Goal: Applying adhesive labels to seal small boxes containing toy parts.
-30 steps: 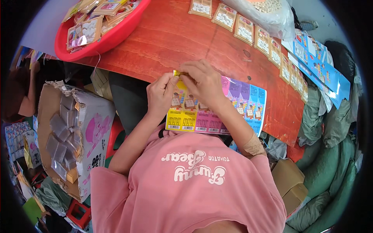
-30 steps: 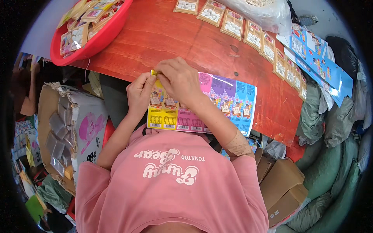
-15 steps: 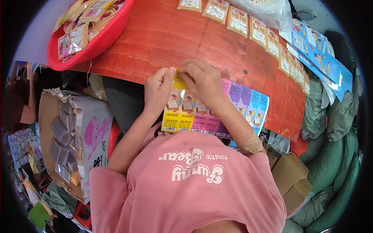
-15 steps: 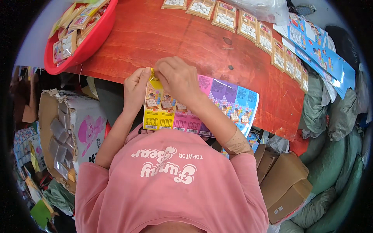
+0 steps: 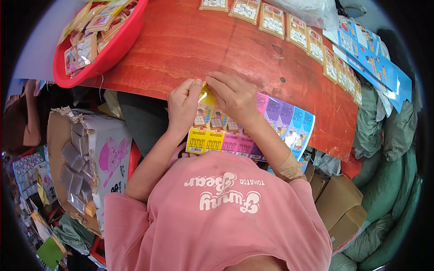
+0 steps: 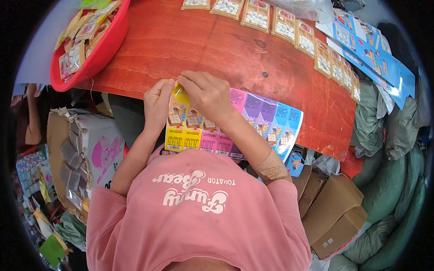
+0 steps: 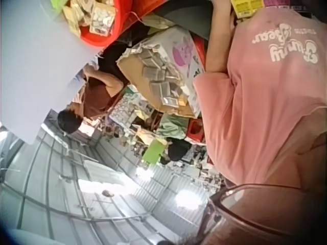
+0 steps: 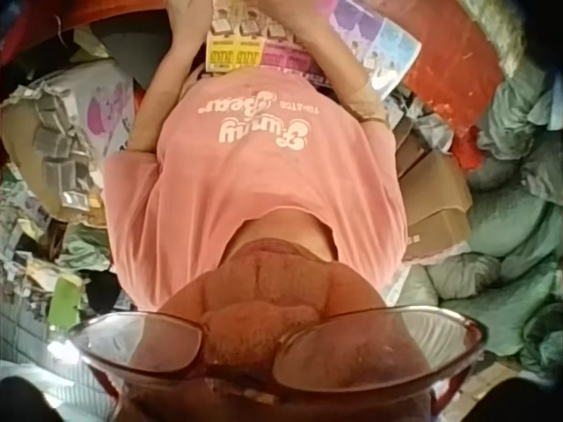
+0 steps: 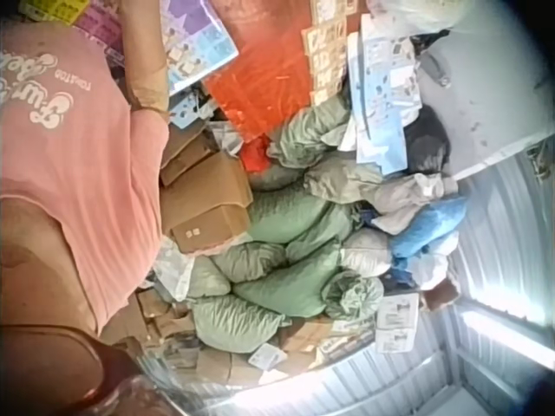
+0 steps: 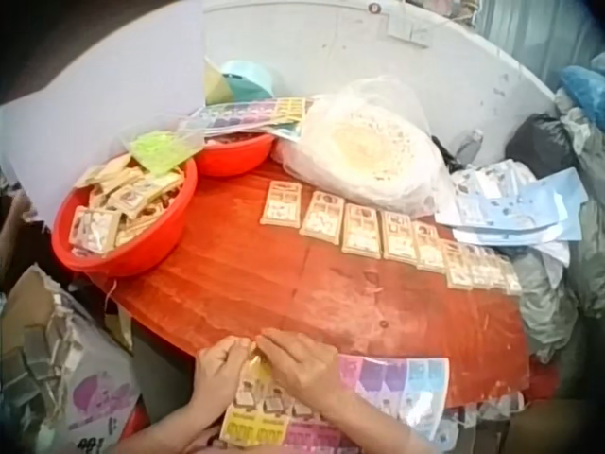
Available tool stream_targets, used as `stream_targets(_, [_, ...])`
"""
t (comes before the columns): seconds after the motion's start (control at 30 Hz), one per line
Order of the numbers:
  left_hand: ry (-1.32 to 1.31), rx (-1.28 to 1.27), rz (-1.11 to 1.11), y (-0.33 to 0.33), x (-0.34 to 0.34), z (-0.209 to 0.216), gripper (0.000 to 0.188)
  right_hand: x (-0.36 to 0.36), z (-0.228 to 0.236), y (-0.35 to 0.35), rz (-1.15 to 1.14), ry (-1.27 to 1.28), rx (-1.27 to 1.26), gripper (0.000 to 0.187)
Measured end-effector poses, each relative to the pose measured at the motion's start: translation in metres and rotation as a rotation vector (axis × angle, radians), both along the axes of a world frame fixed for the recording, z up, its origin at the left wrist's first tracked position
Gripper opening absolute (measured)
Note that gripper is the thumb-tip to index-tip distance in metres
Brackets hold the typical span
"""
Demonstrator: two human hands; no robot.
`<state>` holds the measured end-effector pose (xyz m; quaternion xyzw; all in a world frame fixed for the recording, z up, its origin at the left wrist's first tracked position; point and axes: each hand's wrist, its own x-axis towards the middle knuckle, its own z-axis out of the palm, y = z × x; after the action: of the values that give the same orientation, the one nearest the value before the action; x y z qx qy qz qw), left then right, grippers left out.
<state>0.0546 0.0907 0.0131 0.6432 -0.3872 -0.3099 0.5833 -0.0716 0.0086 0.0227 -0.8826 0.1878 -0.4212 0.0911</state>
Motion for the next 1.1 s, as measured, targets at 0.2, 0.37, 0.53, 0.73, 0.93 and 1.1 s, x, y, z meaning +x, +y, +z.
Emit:
stream_targets(0.2, [0.044, 0.036, 0.013, -0.002, 0.0, 0.006, 0.038, 0.0, -0.003, 0.003, -0.069, 0.056, -0.178, 0.025])
stream_targets(0.37, [-0.066, 0.041, -0.008, -0.004, 0.005, -0.004, 0.038, 0.0, -0.009, 0.002, -0.037, 0.055, -0.15, 0.026])
stream_targets(0.53, [-0.093, 0.055, 0.039, -0.002, 0.003, -0.004, 0.036, -0.002, -0.008, 0.006, -0.026, 0.061, -0.19, 0.025])
stream_targets(0.73, [-0.104, 0.083, 0.049, -0.012, 0.002, -0.006, 0.036, -0.007, 0.004, 0.003, -0.006, 0.05, -0.162, 0.015])
stream_targets(0.93, [-0.065, 0.056, 0.205, -0.04, 0.004, -0.005, 0.036, -0.092, 0.07, 0.031, 0.275, -0.38, 0.568, 0.011])
stream_targets(1.1, [-0.208, -0.057, 0.176, -0.081, -0.041, -0.003, 0.031, -0.183, 0.12, 0.011, 0.299, -1.147, 0.735, 0.01])
